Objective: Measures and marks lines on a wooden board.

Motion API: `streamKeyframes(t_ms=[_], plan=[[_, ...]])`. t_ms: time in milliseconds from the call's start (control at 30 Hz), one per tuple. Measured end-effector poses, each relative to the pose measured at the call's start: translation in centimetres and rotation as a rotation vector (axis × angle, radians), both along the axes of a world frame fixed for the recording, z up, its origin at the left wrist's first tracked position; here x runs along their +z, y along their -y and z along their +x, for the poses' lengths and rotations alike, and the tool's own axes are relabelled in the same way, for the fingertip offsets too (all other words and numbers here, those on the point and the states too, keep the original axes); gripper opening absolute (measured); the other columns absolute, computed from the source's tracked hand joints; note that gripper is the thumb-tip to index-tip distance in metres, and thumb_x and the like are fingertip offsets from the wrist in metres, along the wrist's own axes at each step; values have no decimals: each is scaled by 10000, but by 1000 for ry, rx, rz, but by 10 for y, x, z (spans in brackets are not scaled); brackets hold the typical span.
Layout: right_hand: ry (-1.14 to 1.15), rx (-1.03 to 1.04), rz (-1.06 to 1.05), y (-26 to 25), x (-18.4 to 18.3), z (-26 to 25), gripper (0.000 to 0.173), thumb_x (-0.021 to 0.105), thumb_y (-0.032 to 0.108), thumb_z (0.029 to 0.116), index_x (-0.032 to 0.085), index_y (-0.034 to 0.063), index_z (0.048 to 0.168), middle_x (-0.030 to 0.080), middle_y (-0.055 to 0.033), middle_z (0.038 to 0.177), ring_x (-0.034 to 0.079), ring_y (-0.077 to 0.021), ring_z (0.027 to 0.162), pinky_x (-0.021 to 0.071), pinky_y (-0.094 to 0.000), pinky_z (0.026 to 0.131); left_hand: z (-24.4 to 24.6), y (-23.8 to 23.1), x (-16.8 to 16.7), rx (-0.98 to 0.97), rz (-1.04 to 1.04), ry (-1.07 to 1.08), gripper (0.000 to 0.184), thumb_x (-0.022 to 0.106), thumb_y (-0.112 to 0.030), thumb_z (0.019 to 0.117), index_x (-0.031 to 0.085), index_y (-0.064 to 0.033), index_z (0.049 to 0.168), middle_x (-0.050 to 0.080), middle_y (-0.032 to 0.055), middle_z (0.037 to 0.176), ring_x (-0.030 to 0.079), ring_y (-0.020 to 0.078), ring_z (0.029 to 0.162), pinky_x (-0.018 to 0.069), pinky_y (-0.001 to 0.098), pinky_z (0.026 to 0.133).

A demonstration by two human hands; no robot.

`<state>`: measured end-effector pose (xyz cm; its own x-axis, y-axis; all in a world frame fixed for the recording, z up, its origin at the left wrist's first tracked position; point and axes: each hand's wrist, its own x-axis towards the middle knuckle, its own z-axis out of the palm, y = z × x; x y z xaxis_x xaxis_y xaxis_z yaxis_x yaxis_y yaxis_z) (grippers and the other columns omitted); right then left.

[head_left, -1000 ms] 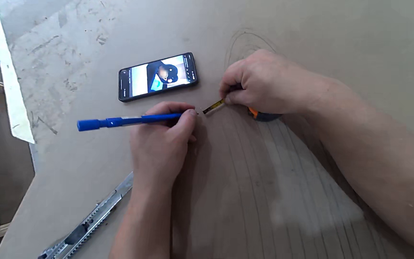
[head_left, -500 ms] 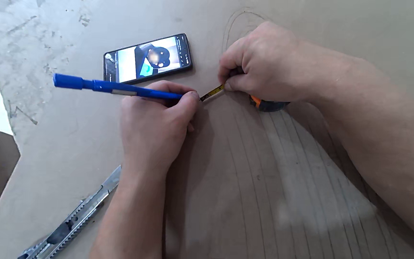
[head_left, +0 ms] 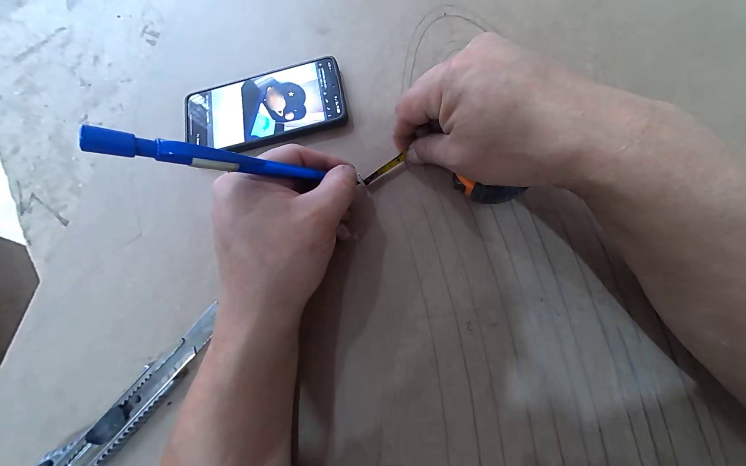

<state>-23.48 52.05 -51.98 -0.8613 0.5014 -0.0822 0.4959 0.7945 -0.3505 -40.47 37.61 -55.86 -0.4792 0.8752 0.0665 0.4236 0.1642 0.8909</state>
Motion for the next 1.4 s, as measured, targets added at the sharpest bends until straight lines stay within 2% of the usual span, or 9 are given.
streamKeyframes(t_ms=[67,167,567,767,1100,1233,1400], plan=[[-3,-1,1,0,0,0,115,655,239,1006,746,260,939,688,115,834,631,-18,762,513,-278,659,1,1,1,-4,-22,-23,41,739,-172,938,751,-144,910,718,-25,715,677,98,556,576,255,464],[10,-5,4,0,1,0,115,650,246,1010,746,267,950,691,118,845,633,-17,772,516,-280,664,1,0,-1,-7,-8,-36,25,752,-169,915,765,-151,903,723,-28,708,680,94,550,582,253,459],[1,8,-6,0,0,0,105,653,239,1010,746,257,964,690,115,845,634,-16,768,522,-270,669,3,1,0,5,-27,-61,42,758,-188,931,758,-149,914,721,-34,719,674,91,548,572,254,452],[5,4,-5,1,2,1,114,653,230,1010,740,252,940,677,115,816,621,-15,737,508,-262,642,5,1,1,11,-31,-79,43,749,-195,939,757,-162,912,719,-44,719,672,75,555,564,242,456],[12,-4,-10,1,1,0,121,647,237,1013,738,252,933,672,117,806,614,-8,723,505,-260,626,8,-1,4,12,-97,-164,30,790,-219,896,764,-214,909,720,-80,730,663,41,565,555,227,467],[12,-4,-12,2,2,0,122,643,236,1013,733,253,933,667,114,805,617,-21,734,504,-271,634,8,-1,4,11,-121,-176,37,775,-236,929,756,-204,925,717,-72,735,662,51,560,551,233,462],[1,-2,-17,4,3,0,124,642,229,1014,728,231,926,659,99,790,610,-27,725,496,-273,628,4,-1,2,0,-73,-91,50,768,-202,936,753,-155,928,727,-39,736,679,85,561,578,247,469]])
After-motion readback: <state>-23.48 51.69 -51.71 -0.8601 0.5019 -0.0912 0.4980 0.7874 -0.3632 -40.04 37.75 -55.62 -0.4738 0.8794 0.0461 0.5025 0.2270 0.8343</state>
